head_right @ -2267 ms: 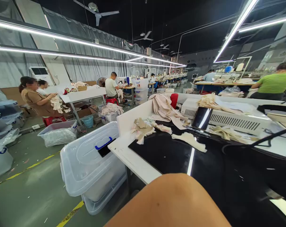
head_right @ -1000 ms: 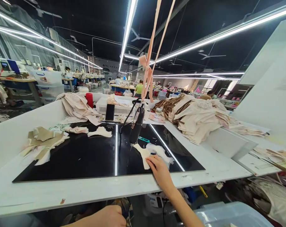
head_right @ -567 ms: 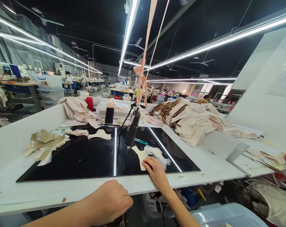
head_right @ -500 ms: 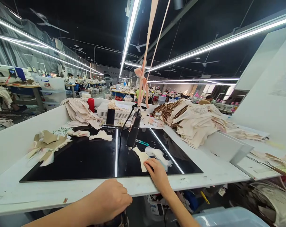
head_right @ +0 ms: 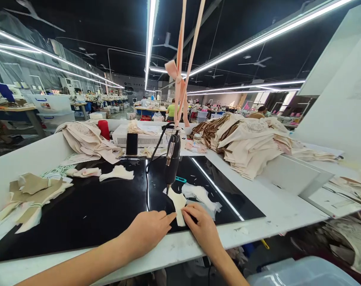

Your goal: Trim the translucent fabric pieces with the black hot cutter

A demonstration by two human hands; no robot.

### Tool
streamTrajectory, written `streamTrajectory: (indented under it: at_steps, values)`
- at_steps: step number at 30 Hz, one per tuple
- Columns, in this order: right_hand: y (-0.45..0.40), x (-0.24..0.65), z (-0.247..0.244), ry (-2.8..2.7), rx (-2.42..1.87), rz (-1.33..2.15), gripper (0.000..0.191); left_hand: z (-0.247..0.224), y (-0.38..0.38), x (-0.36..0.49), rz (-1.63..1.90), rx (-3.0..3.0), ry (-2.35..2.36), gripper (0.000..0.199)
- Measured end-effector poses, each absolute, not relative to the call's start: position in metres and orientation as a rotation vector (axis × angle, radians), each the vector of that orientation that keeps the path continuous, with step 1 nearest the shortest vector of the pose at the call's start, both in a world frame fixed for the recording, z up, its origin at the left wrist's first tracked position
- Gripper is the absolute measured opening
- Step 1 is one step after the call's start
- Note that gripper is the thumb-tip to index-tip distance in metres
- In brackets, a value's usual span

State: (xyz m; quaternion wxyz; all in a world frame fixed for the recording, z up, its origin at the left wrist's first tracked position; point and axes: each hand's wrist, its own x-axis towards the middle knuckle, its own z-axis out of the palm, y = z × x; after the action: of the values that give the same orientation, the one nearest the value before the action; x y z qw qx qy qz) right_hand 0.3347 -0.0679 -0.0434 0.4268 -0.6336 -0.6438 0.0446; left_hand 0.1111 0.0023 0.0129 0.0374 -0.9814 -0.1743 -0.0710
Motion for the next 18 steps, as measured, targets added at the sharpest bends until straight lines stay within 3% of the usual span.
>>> streamTrajectory:
  at_steps: [3, 18]
  values:
    - [-0.075, 0.332, -0.040, -1.565, -1.596, 0.169, 0.033, 0.006, 0.006, 0.121, -0.222, -3.020, -0.521, 0.042]
    - [-0.072, 0.330, 0.022, -1.316, -1.601, 0.293, 0.033, -0.004, 0.006, 0.124, -0.368, -3.139, -0.397, 0.033]
